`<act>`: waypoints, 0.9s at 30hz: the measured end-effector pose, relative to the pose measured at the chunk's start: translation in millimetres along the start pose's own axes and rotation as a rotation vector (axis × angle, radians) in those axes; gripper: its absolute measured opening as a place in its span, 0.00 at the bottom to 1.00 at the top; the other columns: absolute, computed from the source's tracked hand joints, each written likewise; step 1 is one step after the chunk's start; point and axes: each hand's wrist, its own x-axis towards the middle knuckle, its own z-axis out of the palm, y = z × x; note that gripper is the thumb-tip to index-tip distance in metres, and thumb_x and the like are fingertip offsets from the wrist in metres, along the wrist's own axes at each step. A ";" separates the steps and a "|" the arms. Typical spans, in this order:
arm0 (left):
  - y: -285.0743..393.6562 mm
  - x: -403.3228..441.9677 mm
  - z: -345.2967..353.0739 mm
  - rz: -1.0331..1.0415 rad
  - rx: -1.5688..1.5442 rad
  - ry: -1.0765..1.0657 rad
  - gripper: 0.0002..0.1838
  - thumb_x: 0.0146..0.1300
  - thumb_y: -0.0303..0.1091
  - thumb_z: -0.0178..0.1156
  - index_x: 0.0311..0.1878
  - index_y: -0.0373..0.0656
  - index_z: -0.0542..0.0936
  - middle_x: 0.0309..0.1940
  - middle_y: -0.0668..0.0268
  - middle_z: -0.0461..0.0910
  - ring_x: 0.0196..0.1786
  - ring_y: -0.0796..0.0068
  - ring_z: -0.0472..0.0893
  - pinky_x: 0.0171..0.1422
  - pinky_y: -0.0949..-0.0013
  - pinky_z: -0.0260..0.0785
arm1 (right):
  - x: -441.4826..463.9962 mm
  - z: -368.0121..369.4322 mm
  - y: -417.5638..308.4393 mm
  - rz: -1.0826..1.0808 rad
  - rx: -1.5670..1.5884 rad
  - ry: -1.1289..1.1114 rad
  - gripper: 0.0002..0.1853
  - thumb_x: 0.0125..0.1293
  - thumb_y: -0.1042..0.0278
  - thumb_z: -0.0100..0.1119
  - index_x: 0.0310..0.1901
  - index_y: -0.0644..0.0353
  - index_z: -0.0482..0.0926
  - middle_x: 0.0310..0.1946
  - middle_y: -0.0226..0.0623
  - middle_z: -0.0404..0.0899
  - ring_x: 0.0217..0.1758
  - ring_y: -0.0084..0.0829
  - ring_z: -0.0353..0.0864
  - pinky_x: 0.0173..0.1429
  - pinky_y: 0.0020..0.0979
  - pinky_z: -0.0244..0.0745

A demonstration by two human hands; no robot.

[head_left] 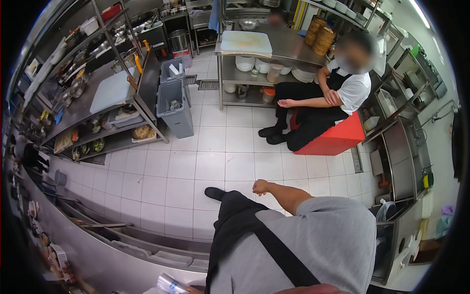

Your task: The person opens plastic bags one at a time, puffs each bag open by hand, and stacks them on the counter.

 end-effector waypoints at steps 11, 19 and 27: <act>-23.4 2.6 10.8 -0.085 -0.115 -0.030 0.34 0.69 0.60 0.56 0.68 0.45 0.76 0.63 0.44 0.76 0.58 0.49 0.79 0.53 0.45 0.74 | -13.8 -3.9 29.3 0.108 -0.068 0.002 0.11 0.62 0.59 0.63 0.40 0.56 0.84 0.31 0.34 0.85 0.34 0.30 0.89 0.34 0.38 0.83; -74.4 -19.0 67.4 -0.165 -0.192 -0.021 0.37 0.68 0.64 0.53 0.71 0.46 0.73 0.67 0.42 0.71 0.63 0.44 0.76 0.58 0.38 0.71 | -11.7 -5.5 9.5 0.037 -0.068 0.003 0.13 0.64 0.58 0.61 0.43 0.55 0.85 0.33 0.37 0.86 0.35 0.32 0.89 0.35 0.41 0.84; -13.3 -33.7 13.5 -0.271 -0.154 0.058 0.32 0.72 0.53 0.51 0.70 0.39 0.72 0.70 0.42 0.69 0.67 0.45 0.73 0.64 0.43 0.68 | 27.9 -1.2 19.5 -0.006 -0.149 -0.053 0.16 0.64 0.57 0.63 0.46 0.58 0.85 0.35 0.38 0.87 0.32 0.32 0.88 0.36 0.41 0.85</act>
